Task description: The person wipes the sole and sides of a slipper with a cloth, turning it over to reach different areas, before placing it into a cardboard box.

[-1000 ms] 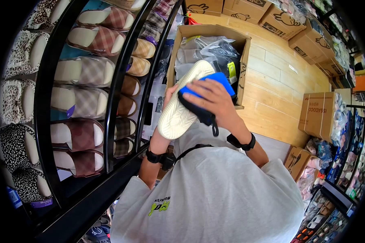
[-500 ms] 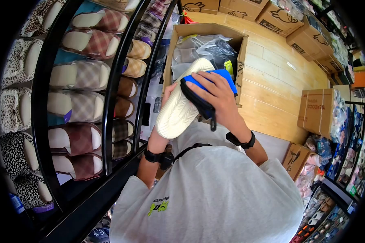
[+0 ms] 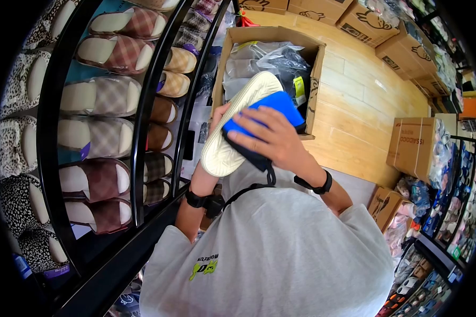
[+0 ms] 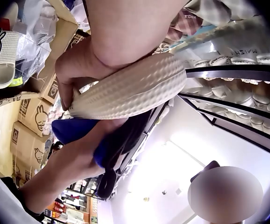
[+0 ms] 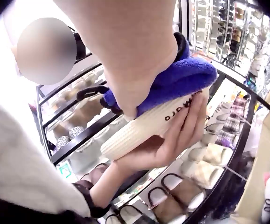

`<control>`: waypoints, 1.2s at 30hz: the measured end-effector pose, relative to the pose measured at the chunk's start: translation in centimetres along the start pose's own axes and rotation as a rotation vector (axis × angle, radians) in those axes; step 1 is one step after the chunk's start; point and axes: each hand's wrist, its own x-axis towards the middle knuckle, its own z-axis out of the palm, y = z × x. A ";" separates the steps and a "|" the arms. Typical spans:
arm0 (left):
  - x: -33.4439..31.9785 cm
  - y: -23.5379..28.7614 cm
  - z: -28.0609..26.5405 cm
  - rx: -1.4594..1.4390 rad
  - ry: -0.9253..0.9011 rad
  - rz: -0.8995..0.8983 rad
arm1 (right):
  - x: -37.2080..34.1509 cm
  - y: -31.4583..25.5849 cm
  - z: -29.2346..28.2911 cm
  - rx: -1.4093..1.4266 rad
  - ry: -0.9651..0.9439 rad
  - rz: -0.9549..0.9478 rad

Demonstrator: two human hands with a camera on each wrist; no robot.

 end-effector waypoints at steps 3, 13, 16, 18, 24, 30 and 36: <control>0.9 -1.3 -1.1 -0.240 0.031 -0.161 | 0.0 0.1 0.1 0.048 -0.047 -0.061; 1.4 -0.1 1.3 -0.151 0.132 -0.132 | -0.2 2.6 -1.9 0.019 -0.084 0.092; 3.0 0.6 1.0 -0.972 -0.026 -0.511 | -0.2 3.7 -2.6 -0.020 -0.029 0.168; 2.6 1.7 2.0 -0.494 0.101 -0.430 | -0.3 4.5 -3.0 -0.036 -0.011 0.200; 2.0 1.6 2.7 -0.093 0.098 -0.066 | -0.3 5.9 -2.2 -0.006 0.032 0.222; 2.4 1.0 0.6 -0.866 0.041 -0.304 | 0.3 6.4 -0.3 0.100 0.001 0.183; 2.3 1.1 0.2 -0.142 0.227 -0.066 | 2.9 8.0 0.2 0.146 -0.129 0.072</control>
